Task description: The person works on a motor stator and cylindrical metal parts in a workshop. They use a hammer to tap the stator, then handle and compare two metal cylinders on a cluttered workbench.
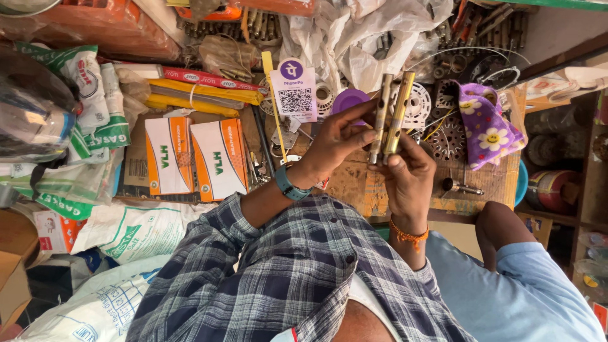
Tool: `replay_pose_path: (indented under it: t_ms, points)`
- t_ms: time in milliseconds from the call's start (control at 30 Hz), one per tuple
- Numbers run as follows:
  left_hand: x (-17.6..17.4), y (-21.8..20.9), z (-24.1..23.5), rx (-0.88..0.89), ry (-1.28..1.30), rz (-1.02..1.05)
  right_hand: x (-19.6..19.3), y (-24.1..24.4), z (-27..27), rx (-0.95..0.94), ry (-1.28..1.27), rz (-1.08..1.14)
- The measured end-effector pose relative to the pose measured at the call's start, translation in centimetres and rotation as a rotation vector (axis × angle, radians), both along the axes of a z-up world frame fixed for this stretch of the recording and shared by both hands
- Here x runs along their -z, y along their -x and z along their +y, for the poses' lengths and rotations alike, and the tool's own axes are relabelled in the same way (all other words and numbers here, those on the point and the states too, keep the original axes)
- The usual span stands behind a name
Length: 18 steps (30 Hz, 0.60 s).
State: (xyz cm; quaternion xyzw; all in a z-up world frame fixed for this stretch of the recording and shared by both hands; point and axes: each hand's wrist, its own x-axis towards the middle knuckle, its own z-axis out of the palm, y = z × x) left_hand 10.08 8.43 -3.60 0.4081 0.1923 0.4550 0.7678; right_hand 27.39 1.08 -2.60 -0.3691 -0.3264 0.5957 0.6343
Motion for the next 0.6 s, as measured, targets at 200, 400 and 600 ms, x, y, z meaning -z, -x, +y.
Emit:
replay_pose_path:
  t_ms: [200, 400, 600]
  points:
    - [0.4, 0.8, -1.2, 0.071, 0.074, 0.010, 1.6, -3.0, 0.6, 0.016, 0.074, 0.193]
    - [1.0, 2.9, -2.2, 0.094, 0.064, 0.049, 4.8, -13.0, 5.0, 0.348, 0.152, -0.253]
    - [0.9, 3.7, -2.3, 0.114, 0.105, 0.121, 9.5, -26.3, 15.2, 0.512, 0.165, -0.708]
